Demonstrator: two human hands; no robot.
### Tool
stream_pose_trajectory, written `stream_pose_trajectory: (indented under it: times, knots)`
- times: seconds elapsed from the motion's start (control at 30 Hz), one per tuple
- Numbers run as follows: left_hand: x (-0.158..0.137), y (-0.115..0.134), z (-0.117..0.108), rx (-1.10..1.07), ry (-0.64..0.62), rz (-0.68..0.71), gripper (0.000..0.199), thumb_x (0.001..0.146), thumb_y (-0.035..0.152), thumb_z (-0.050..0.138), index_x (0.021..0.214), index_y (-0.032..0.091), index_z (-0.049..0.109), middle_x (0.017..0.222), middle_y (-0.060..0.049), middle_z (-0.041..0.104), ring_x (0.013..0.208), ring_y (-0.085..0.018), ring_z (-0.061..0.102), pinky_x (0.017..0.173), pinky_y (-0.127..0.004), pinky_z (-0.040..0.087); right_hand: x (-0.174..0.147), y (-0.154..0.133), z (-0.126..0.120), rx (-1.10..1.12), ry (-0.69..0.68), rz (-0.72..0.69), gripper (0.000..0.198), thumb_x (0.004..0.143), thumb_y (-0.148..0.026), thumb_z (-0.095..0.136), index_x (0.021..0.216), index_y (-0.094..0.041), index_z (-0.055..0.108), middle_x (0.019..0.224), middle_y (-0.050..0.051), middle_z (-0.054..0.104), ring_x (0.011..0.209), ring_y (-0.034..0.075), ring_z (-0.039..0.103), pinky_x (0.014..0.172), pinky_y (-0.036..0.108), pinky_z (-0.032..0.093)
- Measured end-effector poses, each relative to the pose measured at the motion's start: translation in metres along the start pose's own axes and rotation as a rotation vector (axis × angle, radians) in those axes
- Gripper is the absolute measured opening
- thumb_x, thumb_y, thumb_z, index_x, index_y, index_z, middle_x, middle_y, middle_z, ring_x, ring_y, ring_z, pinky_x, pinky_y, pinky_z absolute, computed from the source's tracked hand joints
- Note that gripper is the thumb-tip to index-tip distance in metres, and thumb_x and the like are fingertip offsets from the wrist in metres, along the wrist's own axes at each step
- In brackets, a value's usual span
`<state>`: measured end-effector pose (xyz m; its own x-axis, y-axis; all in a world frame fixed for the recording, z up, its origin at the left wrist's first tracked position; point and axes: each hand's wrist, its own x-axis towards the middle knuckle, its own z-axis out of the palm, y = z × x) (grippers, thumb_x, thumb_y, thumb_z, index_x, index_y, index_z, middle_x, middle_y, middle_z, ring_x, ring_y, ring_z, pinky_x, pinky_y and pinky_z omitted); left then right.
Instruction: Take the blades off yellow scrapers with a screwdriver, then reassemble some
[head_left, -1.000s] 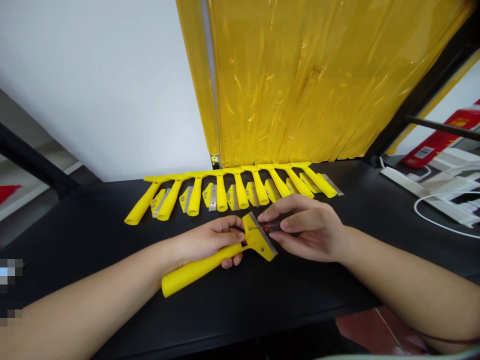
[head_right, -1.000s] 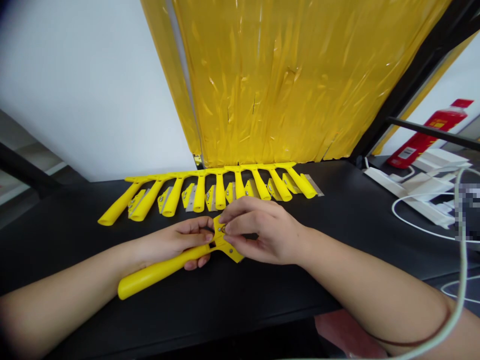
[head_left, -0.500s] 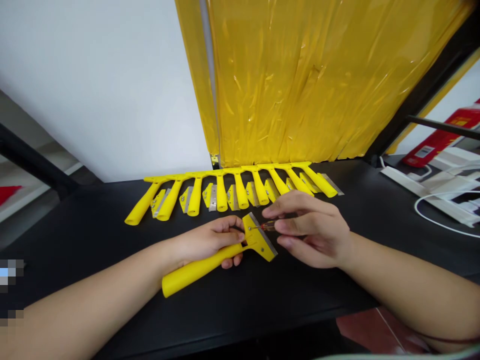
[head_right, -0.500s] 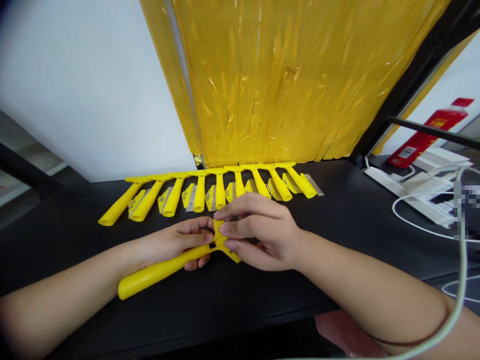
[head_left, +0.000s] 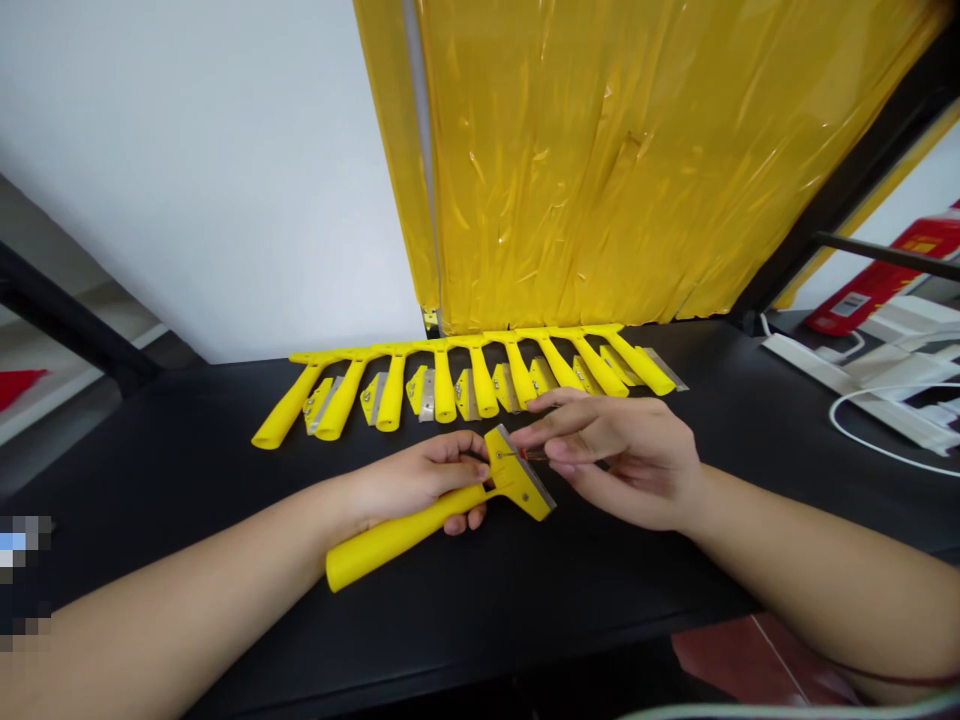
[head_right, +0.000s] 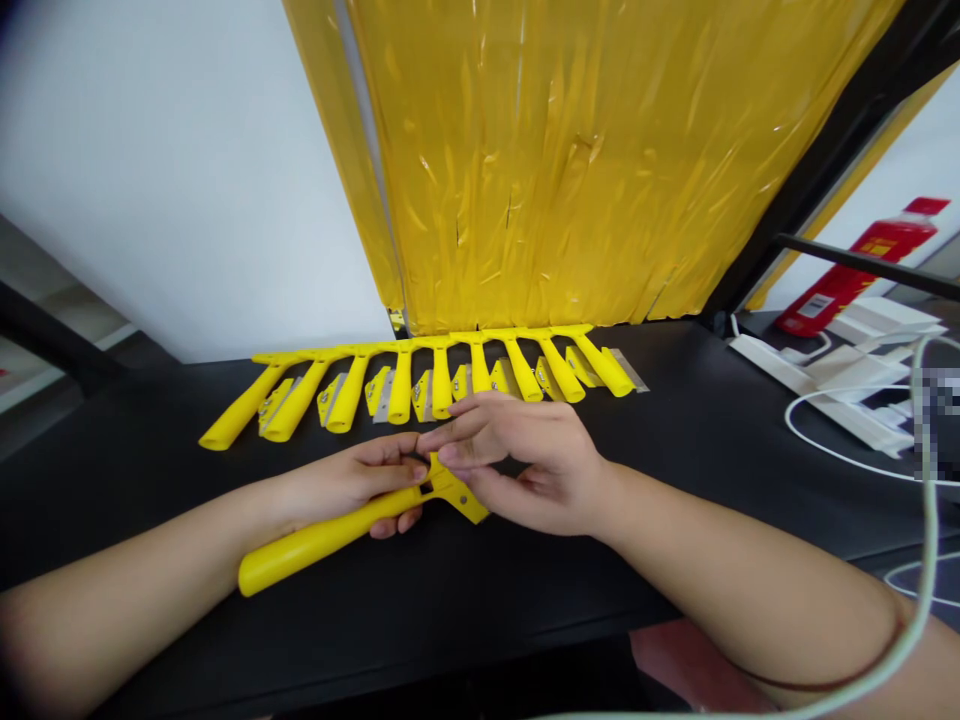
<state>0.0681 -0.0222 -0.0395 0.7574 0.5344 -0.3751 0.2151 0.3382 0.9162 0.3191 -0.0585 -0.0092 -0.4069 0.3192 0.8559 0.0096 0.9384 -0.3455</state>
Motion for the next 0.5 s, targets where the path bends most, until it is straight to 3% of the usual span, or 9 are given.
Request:
stream_pose_trajectory:
  times: [0.07,0.17,0.23,0.37,0.5]
  knots:
    - [0.0000,-0.0001,0.0001,0.007,-0.004,0.001,0.042,0.093,0.051,0.071,0.108,0.020,0.047,0.070,-0.001,0.070,0.051,-0.011,0.058,0.050,-0.023,0.044,-0.0009,-0.0003,0.0003,-0.027,0.032,-0.002,0.024,0.089,-0.001,0.074,0.105,-0.019,0.072,0.100,0.008,0.079,0.095,0.022,0.079,0.097,0.045,0.064]
    - [-0.0009,0.0000,0.0005,0.008,-0.008,-0.002,0.040,0.094,0.050,0.070,0.104,0.020,0.047,0.070,-0.001,0.069,0.050,-0.011,0.057,0.051,-0.023,0.044,-0.0008,0.0002,-0.0012,-0.105,0.081,-0.005,0.022,0.084,-0.007,0.082,0.101,-0.019,0.075,0.098,0.008,0.075,0.087,0.020,0.076,0.084,0.038,0.065]
    - [-0.0014,0.0001,0.0003,0.012,-0.008,-0.001,0.040,0.094,0.050,0.070,0.104,0.020,0.048,0.070,-0.001,0.069,0.050,-0.011,0.057,0.051,-0.023,0.044,0.0010,0.0004,-0.0026,-0.109,0.043,-0.015,0.019,0.086,-0.011,0.081,0.102,-0.019,0.076,0.102,0.010,0.075,0.093,0.022,0.076,0.086,0.041,0.065]
    - [-0.0019,0.0008,-0.0002,0.021,0.000,-0.001,0.042,0.093,0.052,0.071,0.107,0.020,0.048,0.071,-0.001,0.070,0.051,-0.012,0.058,0.052,-0.024,0.044,0.0044,-0.0010,-0.0019,0.065,-0.029,0.015,0.022,0.092,-0.005,0.071,0.110,-0.017,0.075,0.111,0.015,0.079,0.109,0.026,0.077,0.097,0.046,0.063]
    - [-0.0018,0.0012,0.0007,0.027,-0.005,0.005,0.041,0.094,0.052,0.070,0.107,0.020,0.048,0.071,0.000,0.070,0.051,-0.011,0.058,0.051,-0.023,0.044,0.0027,-0.0021,0.0008,0.149,-0.001,0.122,0.023,0.091,-0.003,0.073,0.108,-0.019,0.075,0.105,0.010,0.079,0.097,0.021,0.079,0.080,0.033,0.066]
